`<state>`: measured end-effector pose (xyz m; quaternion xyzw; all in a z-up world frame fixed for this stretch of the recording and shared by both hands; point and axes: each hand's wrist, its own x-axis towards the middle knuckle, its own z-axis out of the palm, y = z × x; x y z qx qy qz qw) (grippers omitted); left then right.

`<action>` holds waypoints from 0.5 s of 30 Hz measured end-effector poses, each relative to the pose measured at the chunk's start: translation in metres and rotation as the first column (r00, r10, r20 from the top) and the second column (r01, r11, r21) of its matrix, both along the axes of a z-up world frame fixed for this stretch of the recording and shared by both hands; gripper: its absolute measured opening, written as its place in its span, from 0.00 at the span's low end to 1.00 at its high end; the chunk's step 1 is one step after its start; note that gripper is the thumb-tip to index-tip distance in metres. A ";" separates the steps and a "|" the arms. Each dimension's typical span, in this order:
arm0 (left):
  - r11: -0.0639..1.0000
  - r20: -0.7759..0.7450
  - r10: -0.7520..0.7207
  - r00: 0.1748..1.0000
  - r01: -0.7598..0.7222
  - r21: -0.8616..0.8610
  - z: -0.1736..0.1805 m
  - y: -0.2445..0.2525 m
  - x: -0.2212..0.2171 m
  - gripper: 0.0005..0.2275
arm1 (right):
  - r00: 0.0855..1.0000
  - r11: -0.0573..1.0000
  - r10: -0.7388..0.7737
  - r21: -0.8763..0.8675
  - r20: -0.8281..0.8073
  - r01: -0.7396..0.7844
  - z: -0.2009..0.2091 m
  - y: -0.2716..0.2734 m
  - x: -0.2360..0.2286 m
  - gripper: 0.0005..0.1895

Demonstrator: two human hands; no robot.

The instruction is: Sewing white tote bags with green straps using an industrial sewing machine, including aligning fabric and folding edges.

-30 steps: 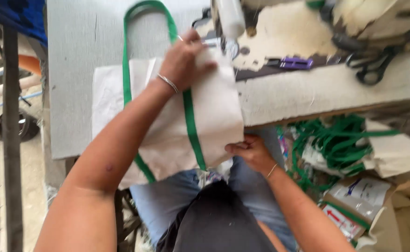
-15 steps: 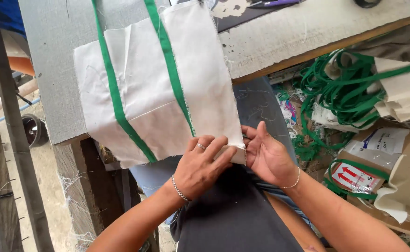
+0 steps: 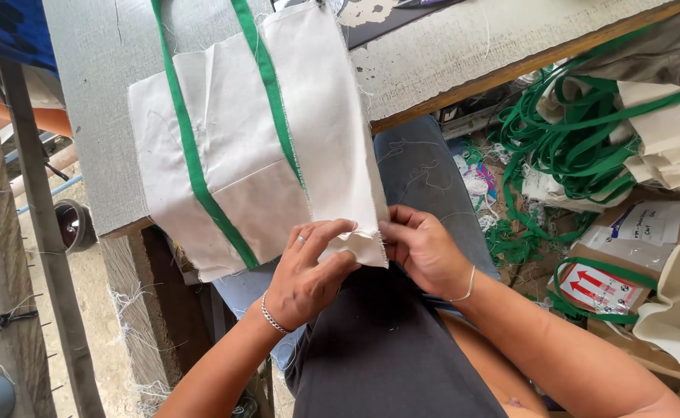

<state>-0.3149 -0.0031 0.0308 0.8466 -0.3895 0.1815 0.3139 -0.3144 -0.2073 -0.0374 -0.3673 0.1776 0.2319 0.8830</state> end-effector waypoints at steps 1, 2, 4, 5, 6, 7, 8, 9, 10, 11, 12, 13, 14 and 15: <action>1.000 0.012 0.001 1.000 -0.001 0.000 -0.001 0.000 -0.001 0.06 | 0.998 0.994 -0.027 -0.106 0.053 0.032 0.004 0.003 -0.002 0.10; 1.000 0.023 0.003 1.000 -0.003 0.001 -0.001 0.001 -0.002 0.05 | 0.993 0.976 -0.047 -0.208 0.108 0.069 0.009 0.006 -0.004 0.09; 1.000 0.063 -0.003 0.998 0.002 0.024 -0.003 -0.003 -0.001 0.06 | 0.985 0.949 -0.015 -0.309 0.171 0.068 0.015 0.000 -0.008 0.08; 0.999 0.105 -0.007 0.994 0.001 0.050 -0.004 -0.005 -0.001 0.06 | 0.972 0.912 0.027 -0.404 0.232 0.071 0.018 -0.002 -0.011 0.07; 0.999 0.100 -0.004 0.995 -0.001 0.047 -0.006 -0.006 -0.002 0.06 | 0.973 0.911 0.031 -0.407 0.227 0.066 0.023 -0.003 -0.013 0.07; 0.999 0.112 -0.009 0.994 0.003 0.052 -0.009 -0.008 -0.002 0.06 | 0.953 0.914 0.025 -0.394 0.303 0.101 0.028 -0.005 -0.014 0.15; 0.998 0.124 -0.014 0.992 0.007 0.057 -0.011 -0.009 -0.001 0.07 | 0.926 0.916 0.020 -0.378 0.377 0.135 0.034 -0.006 -0.016 0.24; 0.999 0.122 -0.011 0.992 0.004 0.054 -0.011 -0.009 -0.001 0.07 | 0.927 0.915 0.023 -0.382 0.376 0.132 0.035 -0.006 -0.018 0.24; 0.999 0.125 -0.015 0.992 0.009 0.045 -0.010 -0.009 -0.001 0.06 | 0.882 0.866 0.045 -0.459 0.470 0.200 0.036 -0.006 -0.021 0.22; 0.999 0.128 -0.020 0.992 0.015 0.037 -0.010 -0.009 0.000 0.06 | 0.827 0.807 0.078 -0.523 0.556 0.276 0.038 -0.007 -0.022 0.19; 0.999 0.127 -0.018 0.992 0.014 0.033 -0.011 -0.008 0.001 0.06 | 0.828 0.805 0.081 -0.526 0.555 0.274 0.039 -0.010 -0.020 0.19; 1.000 0.126 -0.017 0.992 0.017 0.001 -0.012 -0.006 0.001 0.06 | 0.757 0.754 0.158 -0.573 0.634 0.321 0.039 -0.013 -0.018 0.14; 0.999 0.125 -0.017 0.992 0.021 -0.031 -0.013 -0.004 0.000 0.06 | 0.676 0.701 0.242 -0.607 0.696 0.374 0.040 -0.016 -0.017 0.09; 0.999 0.122 -0.010 0.992 0.014 -0.033 -0.011 -0.003 0.002 0.06 | 0.677 0.702 0.247 -0.609 0.694 0.368 0.038 -0.015 -0.013 0.09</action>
